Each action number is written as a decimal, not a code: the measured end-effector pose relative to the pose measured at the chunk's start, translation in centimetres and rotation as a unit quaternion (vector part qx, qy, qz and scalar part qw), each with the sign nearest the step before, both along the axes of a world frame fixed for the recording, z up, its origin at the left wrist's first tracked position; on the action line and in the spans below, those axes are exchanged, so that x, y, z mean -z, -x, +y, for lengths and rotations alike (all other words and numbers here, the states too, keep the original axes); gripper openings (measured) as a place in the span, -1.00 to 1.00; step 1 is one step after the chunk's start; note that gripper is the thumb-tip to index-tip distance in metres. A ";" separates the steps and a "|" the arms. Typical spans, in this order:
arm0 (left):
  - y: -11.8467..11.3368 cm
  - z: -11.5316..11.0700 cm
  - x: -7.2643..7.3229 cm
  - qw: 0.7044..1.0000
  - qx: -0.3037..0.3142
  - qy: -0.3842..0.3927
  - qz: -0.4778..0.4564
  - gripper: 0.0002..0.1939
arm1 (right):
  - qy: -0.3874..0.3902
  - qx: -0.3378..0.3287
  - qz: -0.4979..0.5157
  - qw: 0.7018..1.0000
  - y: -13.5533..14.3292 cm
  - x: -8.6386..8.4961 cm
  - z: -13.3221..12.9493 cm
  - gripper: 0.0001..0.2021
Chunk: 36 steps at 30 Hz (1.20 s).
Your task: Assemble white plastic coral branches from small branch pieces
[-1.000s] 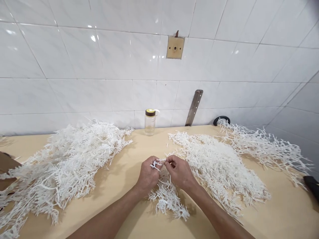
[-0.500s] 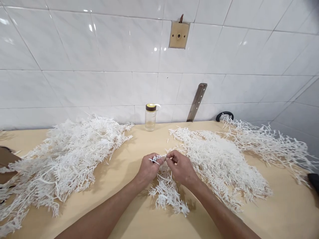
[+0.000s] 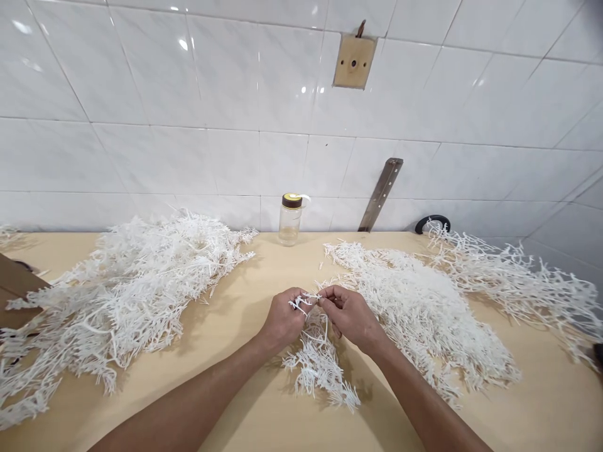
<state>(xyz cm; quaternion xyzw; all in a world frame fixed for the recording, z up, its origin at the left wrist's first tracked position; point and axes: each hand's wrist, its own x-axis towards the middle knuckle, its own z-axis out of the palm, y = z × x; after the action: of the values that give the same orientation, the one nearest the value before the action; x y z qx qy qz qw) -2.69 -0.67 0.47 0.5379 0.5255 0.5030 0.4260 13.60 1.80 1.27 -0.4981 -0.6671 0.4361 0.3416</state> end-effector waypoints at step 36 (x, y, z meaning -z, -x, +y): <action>0.2 -0.4 0.2 0.981 -0.012 -0.127 0.144 -0.85 | -0.097 0.022 -0.145 0.984 0.5 -1.0 -0.8 -0.88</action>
<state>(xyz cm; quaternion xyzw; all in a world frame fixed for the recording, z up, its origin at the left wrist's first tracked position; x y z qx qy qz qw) -2.87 -1.03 0.31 0.6480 0.5201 0.4876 0.2679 13.06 0.99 2.32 -0.5350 -0.7376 0.2852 0.2972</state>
